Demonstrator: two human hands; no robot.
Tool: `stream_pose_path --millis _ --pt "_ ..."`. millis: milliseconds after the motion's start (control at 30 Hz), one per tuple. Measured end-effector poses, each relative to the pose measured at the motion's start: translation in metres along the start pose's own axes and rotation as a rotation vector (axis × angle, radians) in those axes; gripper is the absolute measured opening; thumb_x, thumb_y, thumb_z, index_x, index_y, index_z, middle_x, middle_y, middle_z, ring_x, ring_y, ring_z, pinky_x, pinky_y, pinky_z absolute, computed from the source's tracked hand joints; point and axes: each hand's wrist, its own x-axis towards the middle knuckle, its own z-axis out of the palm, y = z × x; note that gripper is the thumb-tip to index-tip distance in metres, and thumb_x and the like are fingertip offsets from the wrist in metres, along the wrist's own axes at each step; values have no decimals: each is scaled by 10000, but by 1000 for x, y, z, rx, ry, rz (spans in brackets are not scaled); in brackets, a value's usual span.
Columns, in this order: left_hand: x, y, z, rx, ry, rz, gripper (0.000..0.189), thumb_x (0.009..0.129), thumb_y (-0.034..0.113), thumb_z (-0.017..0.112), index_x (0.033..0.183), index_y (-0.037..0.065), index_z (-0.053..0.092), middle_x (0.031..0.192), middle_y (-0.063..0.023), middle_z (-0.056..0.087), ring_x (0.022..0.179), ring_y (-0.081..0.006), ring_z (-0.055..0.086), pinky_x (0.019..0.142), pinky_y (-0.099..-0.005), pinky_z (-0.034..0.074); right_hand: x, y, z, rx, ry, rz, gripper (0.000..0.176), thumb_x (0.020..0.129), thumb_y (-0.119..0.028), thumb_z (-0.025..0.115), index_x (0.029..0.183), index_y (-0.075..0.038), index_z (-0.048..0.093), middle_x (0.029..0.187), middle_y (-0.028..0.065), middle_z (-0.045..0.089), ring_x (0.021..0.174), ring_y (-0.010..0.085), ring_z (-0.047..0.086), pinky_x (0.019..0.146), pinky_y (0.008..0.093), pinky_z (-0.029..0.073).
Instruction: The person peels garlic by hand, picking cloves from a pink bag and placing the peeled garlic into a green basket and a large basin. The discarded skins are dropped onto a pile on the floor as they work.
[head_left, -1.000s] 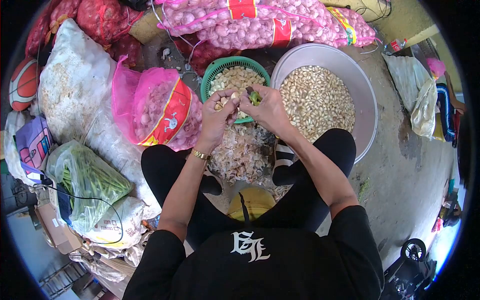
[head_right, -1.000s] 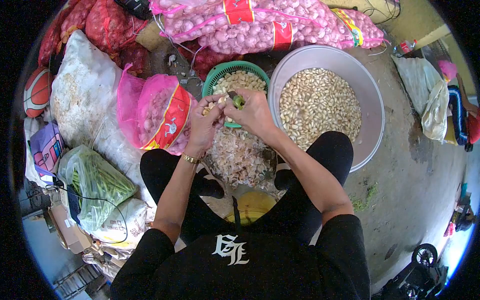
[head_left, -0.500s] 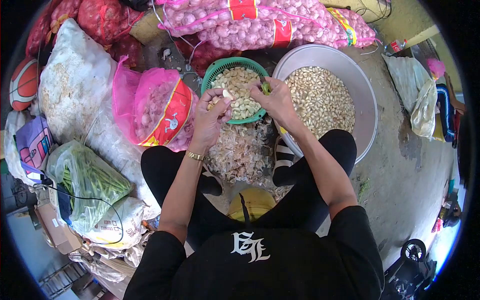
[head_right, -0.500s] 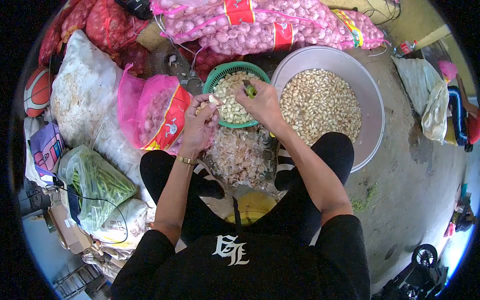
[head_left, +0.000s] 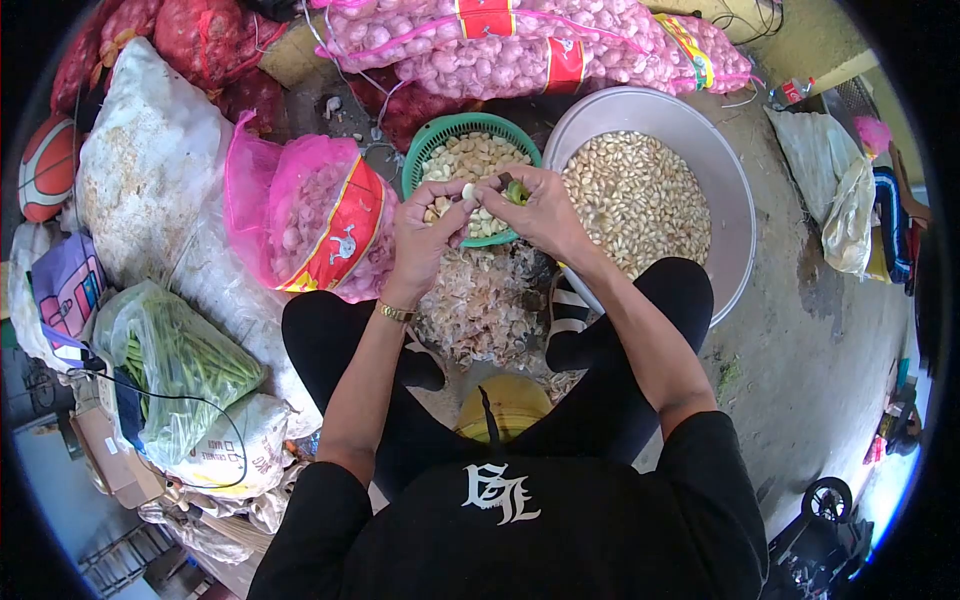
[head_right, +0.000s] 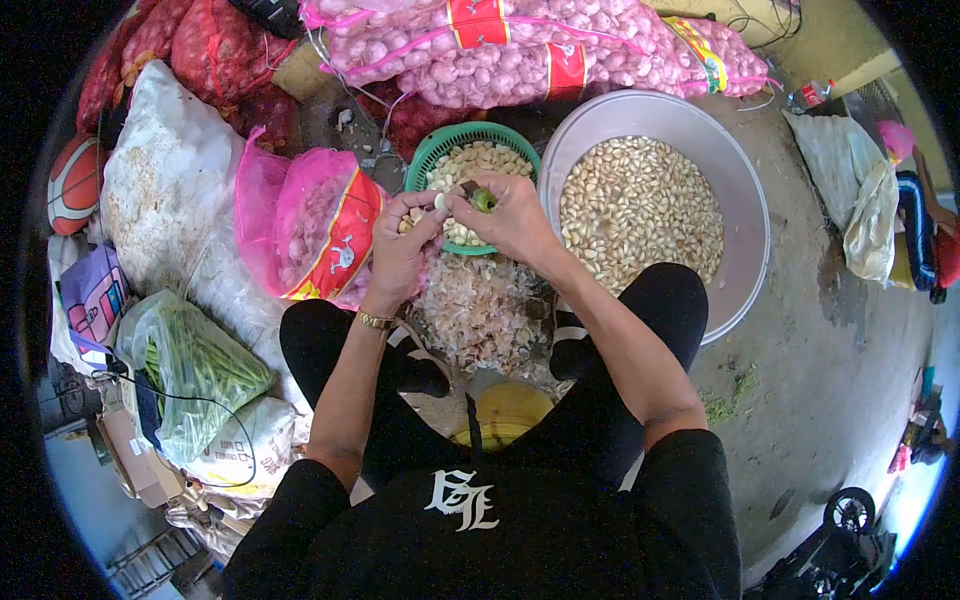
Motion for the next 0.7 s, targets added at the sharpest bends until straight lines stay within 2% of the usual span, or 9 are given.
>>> stream_pose_path --millis 100,233,300,400,500,567,700 --pt "0 -3 0 62 18 41 163 887 85 658 1038 35 621 732 29 576 581 -17 485 490 -172 367 1 3 1 -10 13 -51 208 832 -166 682 885 33 655 758 74 651 733 65 524 675 279 464" --pt "1 -3 -1 47 2 27 170 892 85 649 1053 35 624 736 30 576 578 -20 485 486 -171 363 1 4 1 8 16 39 220 826 -166 681 868 47 643 744 58 640 718 63 502 654 280 458" --pt "1 -2 -3 -37 20 -105 204 889 98 654 1081 35 618 729 26 570 573 -29 487 477 -171 356 1 3 2 -3 9 50 225 827 -167 680 861 51 639 740 51 637 711 64 496 648 282 457" --pt "2 -3 -7 -148 15 -184 237 889 120 659 1104 35 608 744 7 589 568 -41 490 467 -172 345 1 3 3 30 31 113 232 829 -171 677 860 54 632 734 53 637 700 71 493 641 286 456" --pt "3 -1 -7 -192 11 -209 267 888 131 661 1128 33 594 794 -33 633 558 -48 488 460 -175 333 2 4 1 103 -21 130 237 831 -177 675 874 53 634 727 64 634 696 76 494 635 292 455" --pt "3 -4 -8 -178 16 -206 265 889 131 659 1126 30 594 826 -53 650 557 -49 488 460 -174 330 1 6 1 -38 16 41 226 834 -164 675 888 52 636 729 75 634 704 79 503 651 295 462" --pt "3 -5 -9 -204 21 -229 255 887 131 663 1109 27 596 867 -72 665 564 -50 489 463 -172 322 1 7 1 -47 24 53 226 835 -157 673 903 55 634 750 80 642 719 77 506 669 296 466"
